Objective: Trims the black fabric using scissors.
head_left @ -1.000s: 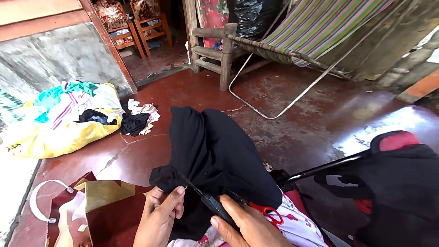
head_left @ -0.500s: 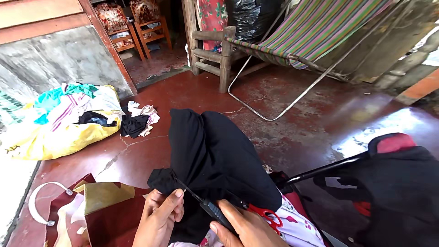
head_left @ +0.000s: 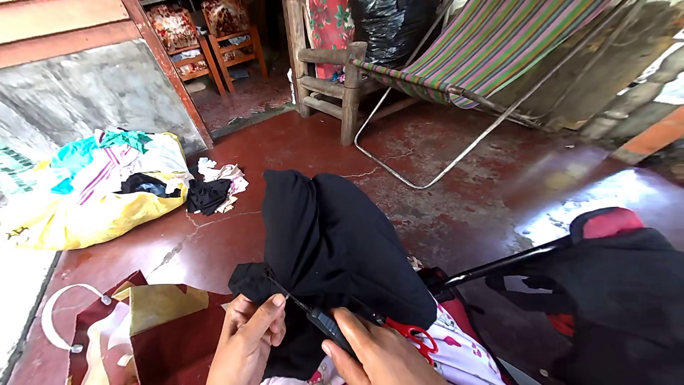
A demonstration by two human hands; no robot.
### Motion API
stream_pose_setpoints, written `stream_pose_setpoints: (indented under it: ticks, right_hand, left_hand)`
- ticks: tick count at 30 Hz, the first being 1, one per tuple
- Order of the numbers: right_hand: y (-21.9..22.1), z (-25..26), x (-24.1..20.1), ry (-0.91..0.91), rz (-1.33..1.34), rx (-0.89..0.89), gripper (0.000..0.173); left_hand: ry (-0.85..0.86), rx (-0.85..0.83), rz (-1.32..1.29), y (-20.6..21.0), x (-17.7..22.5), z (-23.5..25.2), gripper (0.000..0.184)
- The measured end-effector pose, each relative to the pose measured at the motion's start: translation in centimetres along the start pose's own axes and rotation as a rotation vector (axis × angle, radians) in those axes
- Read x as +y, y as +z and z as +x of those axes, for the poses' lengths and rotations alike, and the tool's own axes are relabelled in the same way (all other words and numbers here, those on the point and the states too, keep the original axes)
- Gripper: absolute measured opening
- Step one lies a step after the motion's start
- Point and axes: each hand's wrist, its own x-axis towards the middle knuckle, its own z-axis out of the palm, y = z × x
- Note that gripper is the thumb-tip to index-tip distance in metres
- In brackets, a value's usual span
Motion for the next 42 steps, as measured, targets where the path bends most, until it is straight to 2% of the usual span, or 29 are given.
stream_pose_setpoints:
  ticks: [9, 14, 18, 23, 26, 42]
  right_hand:
    - [0.9, 0.8, 0.0, -0.075, -0.124, 0.091, 0.031]
    - [0.3, 0.1, -0.1, -0.042, -0.109, 0.05, 0.03]
    - [1.3, 1.3, 0.1, -0.1, -0.131, 0.109, 0.03]
    - [0.6, 0.1, 0.1, -0.047, -0.1, 0.053, 0.03]
    - [1.4, 1.0, 0.2, -0.082, -0.119, 0.104, 0.03]
    - [1.4, 0.3, 0.2, -0.073, -0.108, 0.089, 0.029]
  left_hand:
    - [-0.008, 0.022, 0.014, 0.3, 0.2, -0.2, 0.006]
    - [-0.007, 0.031, 0.022, 0.2, 0.7, -0.1, 0.007]
    - [-0.003, 0.039, 0.017, 0.4, 0.7, -0.2, 0.007]
    - [-0.02, 0.037, -0.011, 0.2, 0.9, -0.1, 0.006]
    - [-0.022, 0.042, 0.0, 0.4, 0.6, -0.3, 0.006]
    - [-0.077, 0.05, -0.036, 0.1, 1.0, -0.4, 0.008]
